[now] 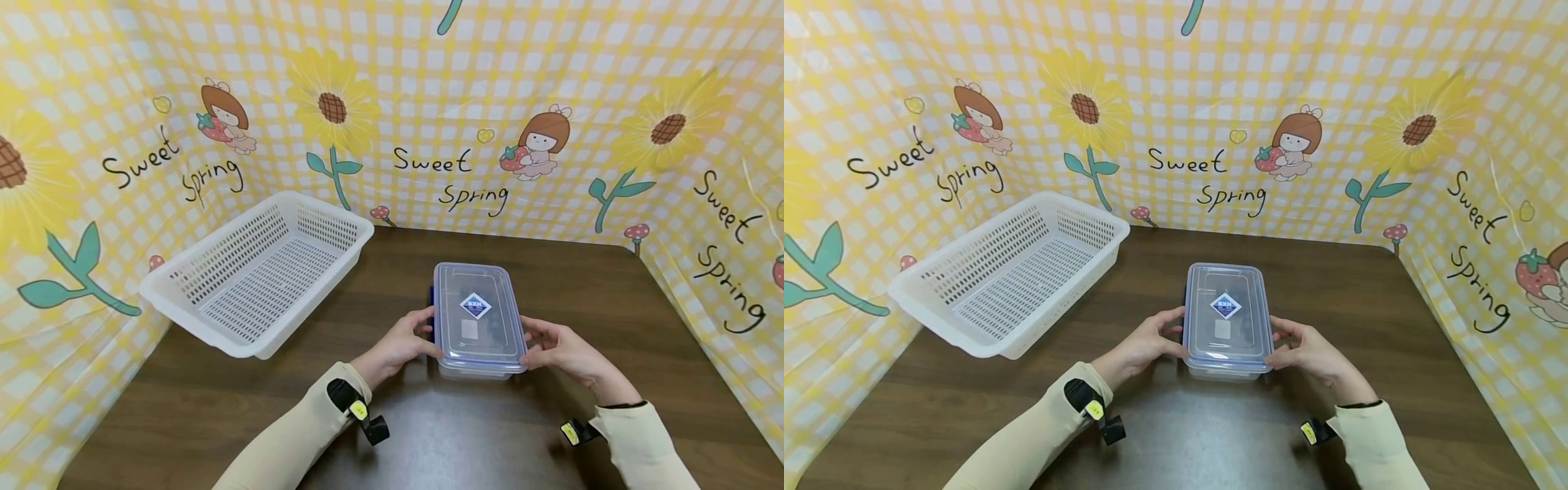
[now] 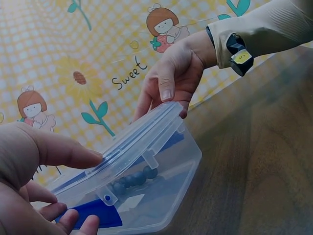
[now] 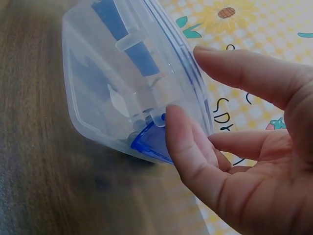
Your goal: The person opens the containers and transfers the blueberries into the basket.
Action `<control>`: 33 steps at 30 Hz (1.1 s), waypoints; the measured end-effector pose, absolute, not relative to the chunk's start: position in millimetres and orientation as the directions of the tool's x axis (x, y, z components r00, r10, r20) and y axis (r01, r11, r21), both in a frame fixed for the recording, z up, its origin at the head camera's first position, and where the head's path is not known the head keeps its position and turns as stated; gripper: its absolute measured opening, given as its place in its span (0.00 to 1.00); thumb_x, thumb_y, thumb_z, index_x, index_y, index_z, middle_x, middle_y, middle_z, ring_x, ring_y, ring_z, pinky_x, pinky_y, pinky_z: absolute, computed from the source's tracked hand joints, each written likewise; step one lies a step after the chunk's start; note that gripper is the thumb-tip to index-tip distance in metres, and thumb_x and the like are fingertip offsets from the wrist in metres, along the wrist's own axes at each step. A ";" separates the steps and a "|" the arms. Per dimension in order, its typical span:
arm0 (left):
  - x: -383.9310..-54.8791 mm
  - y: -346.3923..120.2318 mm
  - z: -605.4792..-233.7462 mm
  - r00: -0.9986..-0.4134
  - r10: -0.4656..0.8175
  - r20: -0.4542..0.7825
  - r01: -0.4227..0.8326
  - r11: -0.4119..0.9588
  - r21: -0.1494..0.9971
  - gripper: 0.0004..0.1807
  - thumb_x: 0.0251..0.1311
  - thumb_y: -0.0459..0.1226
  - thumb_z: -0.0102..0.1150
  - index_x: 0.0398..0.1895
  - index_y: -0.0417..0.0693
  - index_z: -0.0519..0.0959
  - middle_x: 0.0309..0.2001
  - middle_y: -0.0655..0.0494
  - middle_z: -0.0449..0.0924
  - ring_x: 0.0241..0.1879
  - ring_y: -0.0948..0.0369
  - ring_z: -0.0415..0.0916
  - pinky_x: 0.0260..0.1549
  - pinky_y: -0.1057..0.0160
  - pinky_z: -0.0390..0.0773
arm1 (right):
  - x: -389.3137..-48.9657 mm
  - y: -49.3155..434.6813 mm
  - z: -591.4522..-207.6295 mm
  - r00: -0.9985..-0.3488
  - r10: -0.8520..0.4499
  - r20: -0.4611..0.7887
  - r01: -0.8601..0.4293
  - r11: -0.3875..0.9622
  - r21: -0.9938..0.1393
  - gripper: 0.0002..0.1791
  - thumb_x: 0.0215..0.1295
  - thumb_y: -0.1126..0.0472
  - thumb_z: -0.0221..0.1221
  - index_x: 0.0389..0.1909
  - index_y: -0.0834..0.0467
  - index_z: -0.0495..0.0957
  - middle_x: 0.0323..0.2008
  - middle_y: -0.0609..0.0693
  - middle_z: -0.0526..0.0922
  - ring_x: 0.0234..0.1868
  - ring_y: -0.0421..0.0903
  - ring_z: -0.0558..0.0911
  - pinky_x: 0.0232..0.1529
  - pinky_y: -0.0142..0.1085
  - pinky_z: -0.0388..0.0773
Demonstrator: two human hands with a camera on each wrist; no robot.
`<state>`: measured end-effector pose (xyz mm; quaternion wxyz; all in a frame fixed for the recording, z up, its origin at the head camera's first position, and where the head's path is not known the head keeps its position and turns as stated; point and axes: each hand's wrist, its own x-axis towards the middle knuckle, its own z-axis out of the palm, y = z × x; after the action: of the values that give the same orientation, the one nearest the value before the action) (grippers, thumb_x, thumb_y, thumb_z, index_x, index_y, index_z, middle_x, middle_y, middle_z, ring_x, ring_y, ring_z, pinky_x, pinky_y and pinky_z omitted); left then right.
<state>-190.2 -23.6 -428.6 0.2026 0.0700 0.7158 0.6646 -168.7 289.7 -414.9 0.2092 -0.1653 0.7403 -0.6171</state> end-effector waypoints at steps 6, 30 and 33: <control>-189.2 -23.9 -428.5 -0.912 0.365 -0.186 -0.147 0.132 0.980 0.49 0.44 0.20 0.71 0.74 0.38 0.62 0.69 0.42 0.60 0.65 0.45 0.62 0.65 0.45 0.67 | -167.2 287.9 -410.0 -0.873 -0.479 -0.088 -0.012 0.202 -0.979 0.47 0.56 0.75 0.66 0.70 0.82 0.47 0.43 0.57 0.75 0.35 0.44 0.84 0.41 0.34 0.84; -184.2 -15.6 -400.8 -0.917 0.377 -0.127 -0.144 -0.018 0.989 0.51 0.43 0.11 0.62 0.75 0.37 0.58 0.69 0.41 0.55 0.60 0.42 0.71 0.56 0.51 0.79 | -159.2 291.3 -400.1 -0.897 -0.438 0.060 -0.114 0.098 -0.989 0.45 0.57 0.80 0.64 0.70 0.81 0.47 0.43 0.53 0.76 0.36 0.44 0.84 0.42 0.32 0.84; -184.5 -11.1 -398.1 -0.913 0.387 -0.130 -0.149 -0.018 0.989 0.50 0.45 0.11 0.62 0.75 0.37 0.58 0.70 0.42 0.55 0.61 0.42 0.70 0.57 0.52 0.78 | -156.2 297.0 -400.7 -0.898 -0.432 0.082 -0.124 0.070 -0.990 0.43 0.58 0.81 0.62 0.71 0.78 0.50 0.43 0.51 0.77 0.36 0.43 0.84 0.42 0.32 0.83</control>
<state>-184.5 -11.1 -398.1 0.1892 0.0885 0.6745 0.7081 -156.2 297.0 -400.7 0.1177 -0.1928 0.7219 -0.6541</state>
